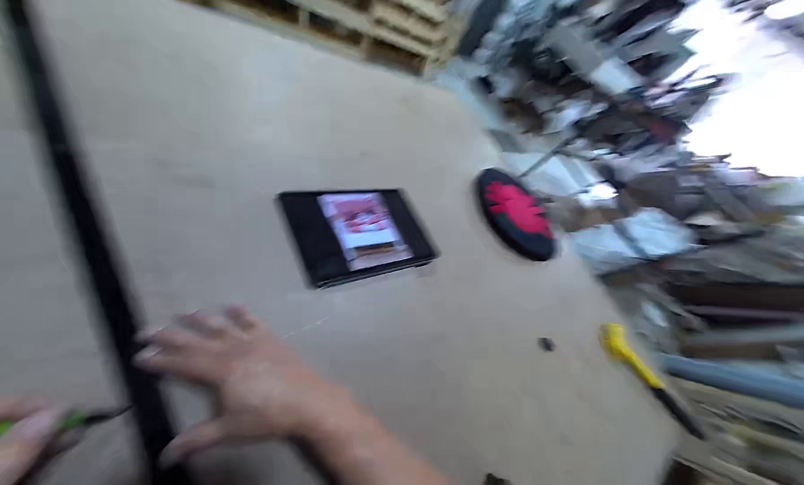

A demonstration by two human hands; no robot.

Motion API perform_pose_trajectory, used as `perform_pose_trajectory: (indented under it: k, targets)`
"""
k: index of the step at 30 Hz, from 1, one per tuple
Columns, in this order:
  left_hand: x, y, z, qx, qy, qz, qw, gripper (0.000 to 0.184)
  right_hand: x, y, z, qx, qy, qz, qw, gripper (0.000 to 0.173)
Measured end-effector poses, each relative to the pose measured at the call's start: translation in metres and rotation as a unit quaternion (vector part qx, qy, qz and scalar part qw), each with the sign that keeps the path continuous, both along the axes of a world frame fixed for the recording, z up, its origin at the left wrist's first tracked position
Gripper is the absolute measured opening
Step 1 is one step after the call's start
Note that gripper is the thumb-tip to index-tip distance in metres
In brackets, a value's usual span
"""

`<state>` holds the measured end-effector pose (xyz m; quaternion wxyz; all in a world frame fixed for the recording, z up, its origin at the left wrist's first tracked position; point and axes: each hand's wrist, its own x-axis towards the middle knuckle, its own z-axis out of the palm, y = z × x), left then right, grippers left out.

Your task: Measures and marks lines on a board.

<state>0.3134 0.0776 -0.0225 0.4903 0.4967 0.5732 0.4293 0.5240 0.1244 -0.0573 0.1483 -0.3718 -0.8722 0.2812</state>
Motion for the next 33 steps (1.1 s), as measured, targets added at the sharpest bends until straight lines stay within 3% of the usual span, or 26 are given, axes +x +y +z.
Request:
perform_pose_trajectory:
  k: [2, 4, 7, 10, 28, 33]
  targets:
    - [-0.044, -0.007, -0.036, 0.006, 0.045, -0.023, 0.999, 0.020, -0.001, 0.000, -0.001, 0.019, -0.003, 0.007, 1.000, 0.084]
    - [-0.056, -0.008, -0.031, 0.007, 0.099, -0.082, 0.992, 0.024, -0.003, 0.000, -0.005, 0.024, -0.009, 0.013, 1.000, 0.086]
    - [-0.056, -0.007, -0.015, -0.018, 0.081, -0.191, 0.978, 0.011, -0.004, 0.003, -0.012, 0.030, -0.017, 0.012, 0.999, 0.089]
    - [-0.057, -0.009, -0.011, -0.071, 0.021, -0.238, 0.968, 0.005, -0.003, 0.002, -0.014, 0.035, -0.027, 0.006, 0.999, 0.091]
    - [-0.054, -0.007, -0.008, -0.110, 0.058, -0.266, 0.956, 0.005, -0.004, 0.001, -0.014, 0.047, -0.037, 0.003, 0.998, 0.092]
    - [-0.054, -0.006, -0.011, -0.087, 0.067, -0.239, 0.965, 0.003, -0.005, 0.001, -0.013, 0.051, -0.036, 0.003, 0.998, 0.091]
